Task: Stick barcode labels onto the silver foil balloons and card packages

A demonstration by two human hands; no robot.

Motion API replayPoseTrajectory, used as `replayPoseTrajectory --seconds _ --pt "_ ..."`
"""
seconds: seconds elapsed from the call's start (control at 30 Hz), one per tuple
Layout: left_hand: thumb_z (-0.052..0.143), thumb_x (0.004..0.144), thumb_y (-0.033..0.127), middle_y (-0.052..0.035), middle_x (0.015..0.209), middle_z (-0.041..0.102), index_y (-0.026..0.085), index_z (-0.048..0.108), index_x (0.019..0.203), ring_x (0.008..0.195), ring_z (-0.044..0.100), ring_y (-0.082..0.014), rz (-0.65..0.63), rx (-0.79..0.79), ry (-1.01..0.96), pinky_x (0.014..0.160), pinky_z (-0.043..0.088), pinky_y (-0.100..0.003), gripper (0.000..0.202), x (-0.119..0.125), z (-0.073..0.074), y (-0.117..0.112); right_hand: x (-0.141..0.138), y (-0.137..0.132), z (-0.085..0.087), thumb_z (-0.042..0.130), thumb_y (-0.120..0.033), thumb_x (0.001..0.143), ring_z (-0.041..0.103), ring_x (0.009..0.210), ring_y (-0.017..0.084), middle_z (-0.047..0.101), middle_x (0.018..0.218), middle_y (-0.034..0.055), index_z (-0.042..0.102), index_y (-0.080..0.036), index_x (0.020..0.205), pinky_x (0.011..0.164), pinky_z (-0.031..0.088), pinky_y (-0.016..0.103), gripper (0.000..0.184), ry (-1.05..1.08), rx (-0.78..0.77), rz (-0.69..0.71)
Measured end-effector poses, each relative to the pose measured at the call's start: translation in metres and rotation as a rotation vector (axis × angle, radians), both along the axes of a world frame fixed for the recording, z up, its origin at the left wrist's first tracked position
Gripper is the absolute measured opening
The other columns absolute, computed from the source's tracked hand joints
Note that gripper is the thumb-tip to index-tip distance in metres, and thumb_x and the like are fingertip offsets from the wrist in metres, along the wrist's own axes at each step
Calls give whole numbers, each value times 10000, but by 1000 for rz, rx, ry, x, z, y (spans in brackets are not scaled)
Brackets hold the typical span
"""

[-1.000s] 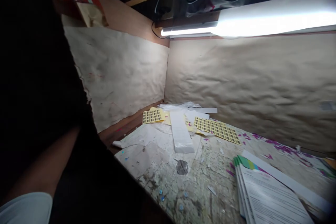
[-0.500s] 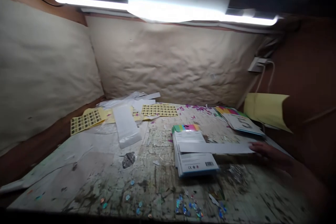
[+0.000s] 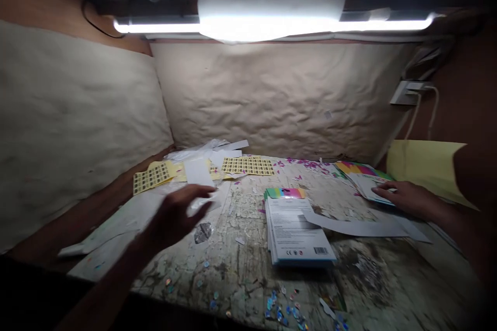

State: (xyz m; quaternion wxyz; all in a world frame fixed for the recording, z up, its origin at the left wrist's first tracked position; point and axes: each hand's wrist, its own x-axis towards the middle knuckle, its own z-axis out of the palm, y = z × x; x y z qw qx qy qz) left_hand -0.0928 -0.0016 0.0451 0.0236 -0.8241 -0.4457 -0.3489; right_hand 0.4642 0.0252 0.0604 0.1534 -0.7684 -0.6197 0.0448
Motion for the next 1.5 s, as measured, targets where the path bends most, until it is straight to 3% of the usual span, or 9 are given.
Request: replayPoseTrajectory --seconds 0.1,0.27,0.43,0.6,0.87,1.03,1.17,1.33,1.5 --pt "557 910 281 -38 1046 720 235 623 1108 983 671 -207 -258 -4 119 850 533 -327 215 49 -8 21 -45 19 13 474 -419 902 618 662 203 697 870 178 743 -134 950 669 397 325 395 3 -20 180" --pt "543 879 274 -15 756 733 231 667 907 667 686 -172 -310 124 226 565 484 -271 134 100 -53 49 -159 52 21 490 -487 886 529 531 152 608 610 51 721 -161 902 529 364 268 400 208 -69 542" --pt "505 846 341 35 425 539 209 547 563 401 525 -103 -268 350 -62 453 359 -241 315 82 -68 49 -294 104 -2 566 -491 837 509 483 105 615 606 23 675 -137 779 445 368 199 375 318 -296 820" --pt "392 920 234 -17 544 593 176 582 680 501 546 -122 -74 368 -315 561 407 -259 312 48 -53 61 -368 166 -14 644 -341 808 496 429 80 629 566 21 669 -122 688 400 348 178 251 262 -341 813" --pt "510 888 225 2 563 594 176 617 726 525 555 -139 -217 342 -322 573 382 -255 200 46 -49 60 -302 204 35 698 -328 818 500 435 61 639 564 6 686 -126 761 445 391 163 210 252 -223 611" --pt "538 880 228 22 574 613 185 634 770 514 560 -131 -252 350 -261 574 375 -248 153 49 -49 57 -226 163 60 667 -376 840 527 477 70 663 634 10 708 -134 906 466 410 176 254 264 -222 518" --pt "537 884 253 38 546 591 198 635 745 494 546 -122 -250 317 -158 555 345 -246 178 58 -52 50 -172 97 54 698 -446 781 546 505 93 662 655 22 729 -131 908 458 411 195 341 276 -287 496" --pt "589 845 312 11 671 660 232 658 833 631 617 -173 238 41 -335 584 353 -258 106 52 -39 69 -142 31 24 693 -553 739 579 584 125 663 700 49 722 -123 943 499 448 215 477 479 -290 472" --pt "560 828 180 -47 955 661 191 585 1056 847 639 -168 551 -162 -815 725 468 -258 229 9 -35 108 -204 45 4 703 -522 755 592 620 119 689 765 69 707 -133 916 533 457 208 420 734 -245 557"
